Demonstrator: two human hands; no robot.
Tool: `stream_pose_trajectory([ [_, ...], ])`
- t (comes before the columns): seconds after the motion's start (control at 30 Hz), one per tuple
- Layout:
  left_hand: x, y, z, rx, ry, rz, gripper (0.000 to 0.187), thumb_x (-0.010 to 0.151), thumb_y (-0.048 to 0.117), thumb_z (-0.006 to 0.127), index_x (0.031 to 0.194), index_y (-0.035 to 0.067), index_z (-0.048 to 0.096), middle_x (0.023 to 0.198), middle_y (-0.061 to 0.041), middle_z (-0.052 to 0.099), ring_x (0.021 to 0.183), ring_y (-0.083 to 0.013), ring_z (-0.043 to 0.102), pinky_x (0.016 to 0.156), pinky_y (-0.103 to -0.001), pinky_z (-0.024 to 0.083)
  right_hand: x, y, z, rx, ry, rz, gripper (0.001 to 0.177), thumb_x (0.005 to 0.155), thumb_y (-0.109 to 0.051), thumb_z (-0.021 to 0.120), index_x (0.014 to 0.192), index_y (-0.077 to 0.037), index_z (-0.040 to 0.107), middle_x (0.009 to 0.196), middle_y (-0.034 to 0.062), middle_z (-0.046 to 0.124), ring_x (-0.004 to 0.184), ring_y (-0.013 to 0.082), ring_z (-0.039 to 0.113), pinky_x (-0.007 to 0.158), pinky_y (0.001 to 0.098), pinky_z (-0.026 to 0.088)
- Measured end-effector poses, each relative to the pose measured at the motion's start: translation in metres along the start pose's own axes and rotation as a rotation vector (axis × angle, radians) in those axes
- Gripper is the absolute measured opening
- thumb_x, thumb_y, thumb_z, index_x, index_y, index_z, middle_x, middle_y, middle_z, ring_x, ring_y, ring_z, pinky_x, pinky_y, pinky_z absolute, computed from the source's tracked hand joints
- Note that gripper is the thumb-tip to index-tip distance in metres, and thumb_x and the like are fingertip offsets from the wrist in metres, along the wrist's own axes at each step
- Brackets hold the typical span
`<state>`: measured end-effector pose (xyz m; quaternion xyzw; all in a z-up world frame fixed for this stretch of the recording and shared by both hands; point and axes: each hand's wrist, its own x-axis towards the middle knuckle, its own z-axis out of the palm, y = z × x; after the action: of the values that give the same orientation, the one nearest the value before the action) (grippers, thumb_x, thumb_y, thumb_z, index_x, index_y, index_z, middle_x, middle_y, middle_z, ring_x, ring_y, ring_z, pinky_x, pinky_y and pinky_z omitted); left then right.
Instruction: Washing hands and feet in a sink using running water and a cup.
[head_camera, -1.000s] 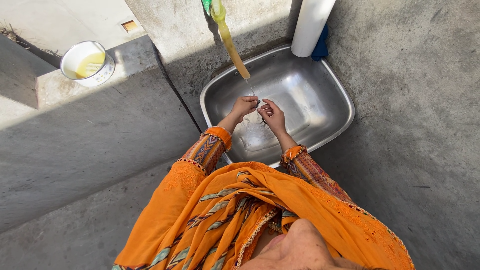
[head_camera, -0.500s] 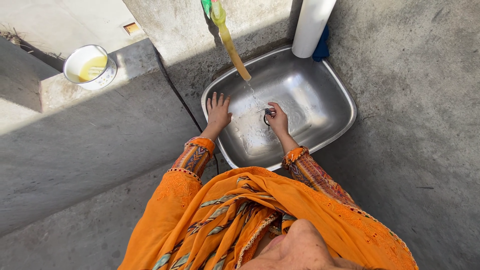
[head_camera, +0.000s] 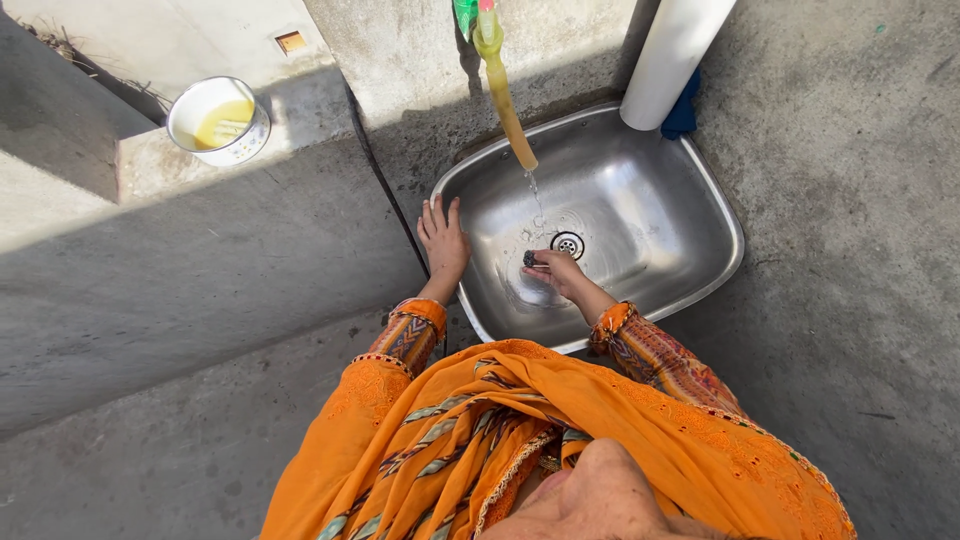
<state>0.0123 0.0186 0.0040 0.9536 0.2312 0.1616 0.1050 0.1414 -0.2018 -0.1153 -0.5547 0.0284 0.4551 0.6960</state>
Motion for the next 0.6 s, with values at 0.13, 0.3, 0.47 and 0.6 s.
stream_pose_trajectory([
  [0.13, 0.002, 0.006, -0.016, -0.025, 0.213, 0.212, 0.034, 0.088, 0.025, 0.069, 0.119, 0.011, 0.065, 0.141, -0.015, 0.057, 0.138, -0.0369, 0.045, 0.113, -0.055, 0.031, 0.046, 0.011, 0.032, 0.142, -0.017, 0.055, 0.035, 0.094, -0.001, 0.062, 0.126, 0.012, 0.057, 0.109, 0.0163, 0.071, 0.102, 0.0314, 0.074, 0.092, 0.0354, 0.058],
  [0.3, 0.006, -0.002, -0.004, -0.318, 0.093, 0.222, 0.041, 0.103, 0.039, 0.060, 0.078, 0.007, 0.063, 0.075, -0.011, 0.061, 0.079, -0.0325, 0.059, 0.078, -0.045, 0.045, 0.123, -0.017, 0.093, 0.409, 0.106, -0.244, 0.022, 0.091, -0.002, 0.073, 0.111, -0.002, 0.064, 0.100, 0.0075, 0.072, 0.090, 0.0202, 0.072, 0.083, 0.0328, 0.062],
  [0.47, 0.009, -0.002, -0.009, -0.324, 0.051, 0.200, 0.041, 0.105, 0.041, 0.054, 0.083, 0.007, 0.060, 0.079, -0.011, 0.062, 0.081, -0.0332, 0.059, 0.078, -0.046, 0.045, 0.212, -0.038, 0.109, 0.485, 0.506, -0.481, 0.023, 0.086, 0.000, 0.080, 0.104, -0.004, 0.066, 0.090, 0.0038, 0.069, 0.078, 0.0147, 0.065, 0.069, 0.0288, 0.058],
  [0.6, 0.014, -0.002, -0.011, -0.326, -0.020, 0.161, 0.041, 0.107, 0.042, 0.051, 0.087, 0.007, 0.053, 0.080, -0.012, 0.059, 0.081, -0.0325, 0.057, 0.079, -0.045, 0.045, 0.221, -0.050, 0.138, 0.474, 0.623, -0.691, 0.020, 0.084, 0.002, 0.081, 0.097, -0.003, 0.068, 0.086, 0.0036, 0.069, 0.076, 0.0118, 0.065, 0.069, 0.0258, 0.060],
])
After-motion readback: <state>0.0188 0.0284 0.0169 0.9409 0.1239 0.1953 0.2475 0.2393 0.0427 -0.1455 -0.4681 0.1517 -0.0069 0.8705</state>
